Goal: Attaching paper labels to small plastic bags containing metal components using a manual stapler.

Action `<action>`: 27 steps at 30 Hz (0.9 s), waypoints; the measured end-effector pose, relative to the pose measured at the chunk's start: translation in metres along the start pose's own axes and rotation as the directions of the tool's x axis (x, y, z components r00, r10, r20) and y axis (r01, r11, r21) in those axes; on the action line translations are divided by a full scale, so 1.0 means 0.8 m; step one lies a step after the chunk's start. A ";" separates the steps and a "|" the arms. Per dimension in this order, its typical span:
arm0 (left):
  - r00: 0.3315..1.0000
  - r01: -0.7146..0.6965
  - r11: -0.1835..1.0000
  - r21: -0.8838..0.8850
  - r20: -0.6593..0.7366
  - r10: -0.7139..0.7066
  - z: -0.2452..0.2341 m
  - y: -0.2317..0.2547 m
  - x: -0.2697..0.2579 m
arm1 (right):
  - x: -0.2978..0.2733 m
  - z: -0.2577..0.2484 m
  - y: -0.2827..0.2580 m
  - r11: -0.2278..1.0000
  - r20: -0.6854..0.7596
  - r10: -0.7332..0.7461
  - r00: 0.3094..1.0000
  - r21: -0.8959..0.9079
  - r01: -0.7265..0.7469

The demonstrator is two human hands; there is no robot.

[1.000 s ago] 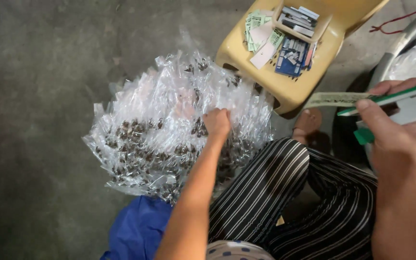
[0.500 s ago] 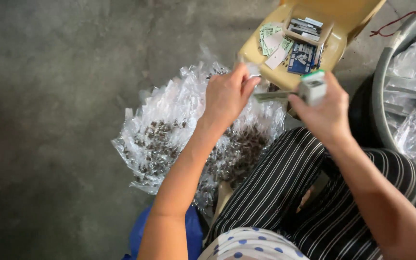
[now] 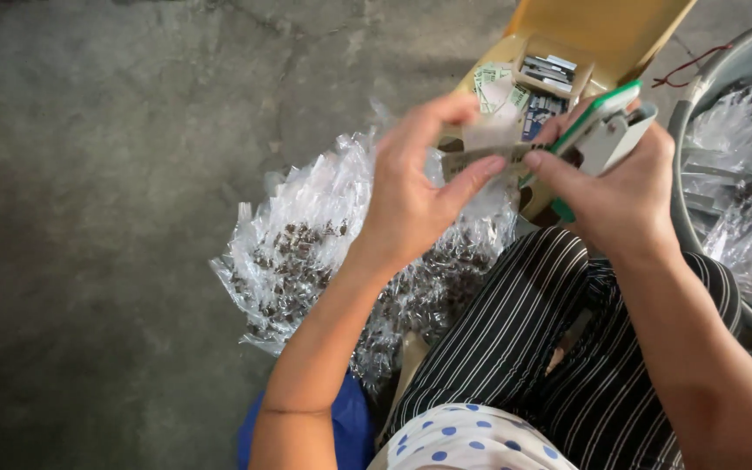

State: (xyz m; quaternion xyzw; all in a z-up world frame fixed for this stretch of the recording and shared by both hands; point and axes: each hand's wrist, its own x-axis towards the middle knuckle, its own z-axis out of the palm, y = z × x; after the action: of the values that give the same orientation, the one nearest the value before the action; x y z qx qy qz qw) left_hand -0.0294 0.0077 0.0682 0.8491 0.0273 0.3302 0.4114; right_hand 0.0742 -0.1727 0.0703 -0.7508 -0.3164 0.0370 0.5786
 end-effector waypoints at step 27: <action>0.999 0.005 0.987 -0.160 0.046 0.003 0.106 -0.039 -0.024 | 0.049 0.037 0.109 0.976 -0.224 0.119 0.967 0.204 -0.073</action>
State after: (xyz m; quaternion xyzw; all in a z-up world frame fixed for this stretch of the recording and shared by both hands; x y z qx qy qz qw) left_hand 0.0122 -0.0356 -0.0016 0.8206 -0.0085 0.3116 0.4791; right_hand 0.1303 -0.1388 -0.0048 -0.7044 -0.2036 0.0068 0.6799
